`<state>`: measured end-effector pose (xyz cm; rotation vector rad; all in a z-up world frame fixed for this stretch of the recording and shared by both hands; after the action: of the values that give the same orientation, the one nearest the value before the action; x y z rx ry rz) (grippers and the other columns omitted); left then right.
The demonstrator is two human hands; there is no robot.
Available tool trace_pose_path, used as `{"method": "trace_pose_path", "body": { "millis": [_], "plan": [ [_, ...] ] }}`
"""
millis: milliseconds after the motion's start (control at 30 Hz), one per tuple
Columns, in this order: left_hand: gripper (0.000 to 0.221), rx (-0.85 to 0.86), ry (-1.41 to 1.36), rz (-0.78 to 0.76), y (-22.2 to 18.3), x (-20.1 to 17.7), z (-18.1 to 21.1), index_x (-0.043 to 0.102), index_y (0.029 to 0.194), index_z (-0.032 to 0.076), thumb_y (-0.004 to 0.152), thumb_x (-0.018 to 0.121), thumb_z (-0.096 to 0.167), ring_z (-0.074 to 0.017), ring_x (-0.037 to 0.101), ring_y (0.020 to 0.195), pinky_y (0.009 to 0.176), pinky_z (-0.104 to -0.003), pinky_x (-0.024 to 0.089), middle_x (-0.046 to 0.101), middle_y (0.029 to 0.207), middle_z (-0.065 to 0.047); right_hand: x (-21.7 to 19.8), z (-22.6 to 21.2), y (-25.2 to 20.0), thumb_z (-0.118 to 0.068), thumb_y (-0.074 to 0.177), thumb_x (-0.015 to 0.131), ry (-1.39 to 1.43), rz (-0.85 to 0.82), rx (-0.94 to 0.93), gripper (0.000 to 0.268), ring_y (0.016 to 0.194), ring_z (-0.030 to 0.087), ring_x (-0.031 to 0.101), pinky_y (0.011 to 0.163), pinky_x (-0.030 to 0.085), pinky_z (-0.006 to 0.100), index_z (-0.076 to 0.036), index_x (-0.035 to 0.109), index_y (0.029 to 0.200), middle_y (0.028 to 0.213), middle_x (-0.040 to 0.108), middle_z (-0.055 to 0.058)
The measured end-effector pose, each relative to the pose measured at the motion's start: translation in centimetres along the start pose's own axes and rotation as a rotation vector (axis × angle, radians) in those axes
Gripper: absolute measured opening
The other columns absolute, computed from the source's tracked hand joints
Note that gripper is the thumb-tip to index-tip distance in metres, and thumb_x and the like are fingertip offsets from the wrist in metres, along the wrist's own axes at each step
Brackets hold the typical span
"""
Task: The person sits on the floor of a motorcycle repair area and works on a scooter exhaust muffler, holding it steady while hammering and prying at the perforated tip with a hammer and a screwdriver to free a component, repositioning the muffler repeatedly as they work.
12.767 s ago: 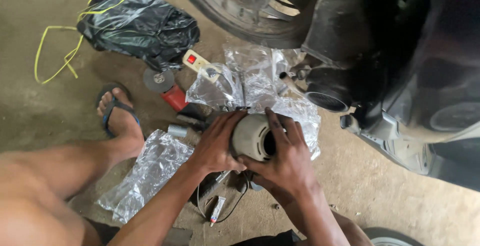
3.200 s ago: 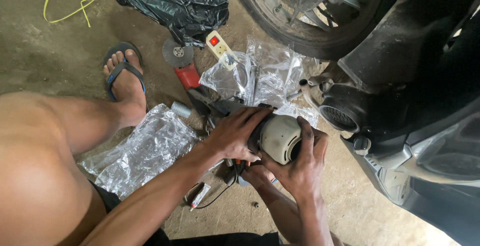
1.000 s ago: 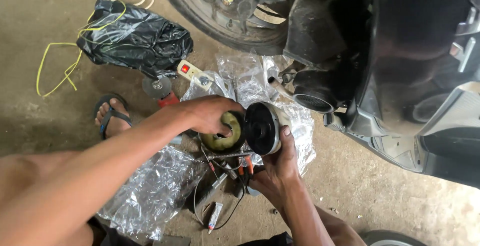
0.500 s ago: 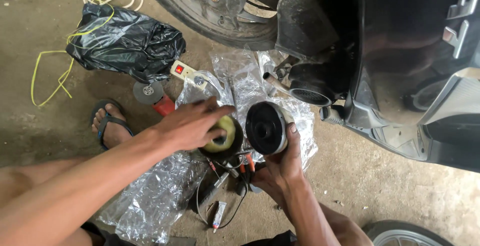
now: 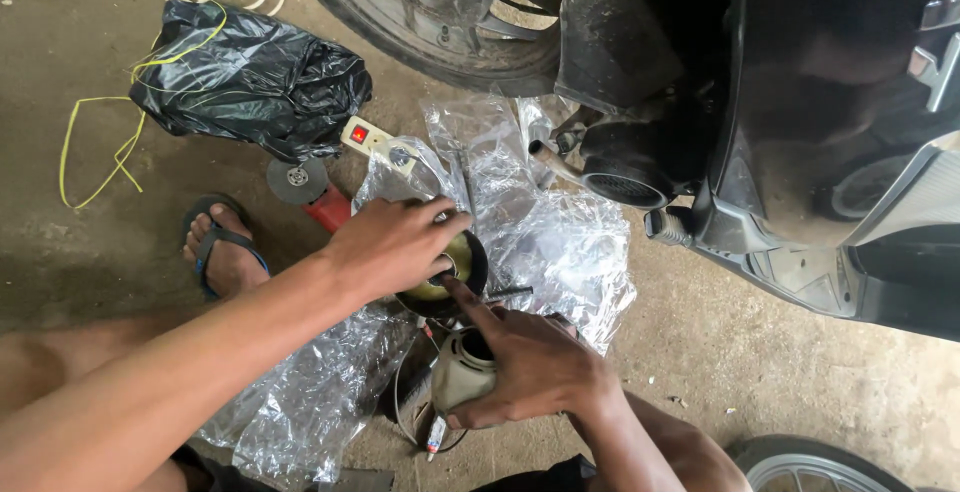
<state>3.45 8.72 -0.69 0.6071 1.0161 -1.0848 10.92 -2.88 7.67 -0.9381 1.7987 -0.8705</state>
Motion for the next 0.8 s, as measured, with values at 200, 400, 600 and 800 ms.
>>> {"method": "trace_pose_path", "body": {
  "millis": [200,400,600,800],
  "plan": [
    [0.063,0.093,0.081,-0.002,0.6,-1.2,1.6,0.063,0.135,0.007,0.075,0.071,-0.010,-0.0285,0.073,0.069,0.048,-0.032,0.067,0.065,0.120,-0.017,0.3,-0.8,0.6,-0.068,0.065,0.072,-0.030,0.095,0.023,0.128,0.082,0.034,0.074,0.068,0.057,0.047,-0.013,0.014,0.166,0.110,0.071,0.015],
    [0.038,0.033,0.086,-0.128,1.9,-0.1,1.3,0.063,0.129,0.014,0.092,0.063,0.006,-0.0284,0.070,0.056,0.052,-0.042,0.062,0.060,0.118,-0.021,0.7,-1.6,1.0,-0.062,0.066,0.077,-0.050,0.063,0.116,0.138,0.100,0.038,0.066,0.076,0.048,0.060,-0.007,0.002,0.167,0.127,0.063,0.015],
    [0.018,0.120,0.189,-0.064,2.4,0.8,1.9,0.066,0.104,0.003,0.087,0.068,0.003,-0.0253,0.072,0.053,0.046,-0.035,0.063,0.060,0.122,-0.017,1.8,-1.2,2.2,-0.068,0.072,0.077,-0.088,0.078,0.063,0.136,0.107,0.042,0.064,0.082,0.053,0.058,0.002,0.005,0.164,0.135,0.058,0.023],
    [0.022,0.195,0.263,-0.114,2.5,1.3,2.8,0.067,0.100,0.006,0.081,0.075,0.000,-0.0194,0.068,0.057,0.048,-0.032,0.060,0.067,0.104,-0.014,1.7,-1.5,1.6,-0.064,0.072,0.077,-0.043,0.021,0.167,0.132,0.116,0.050,0.059,0.090,0.047,0.062,-0.006,0.003,0.165,0.112,0.072,0.018]
  ]
}}
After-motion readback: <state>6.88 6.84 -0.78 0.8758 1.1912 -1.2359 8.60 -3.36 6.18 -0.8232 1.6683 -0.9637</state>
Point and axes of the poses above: each hand's wrist, its own y-axis towards the middle knuckle, its own x-axis out of the palm, z = x × y, the point moved 6 cm from there along y, towards the middle knuckle
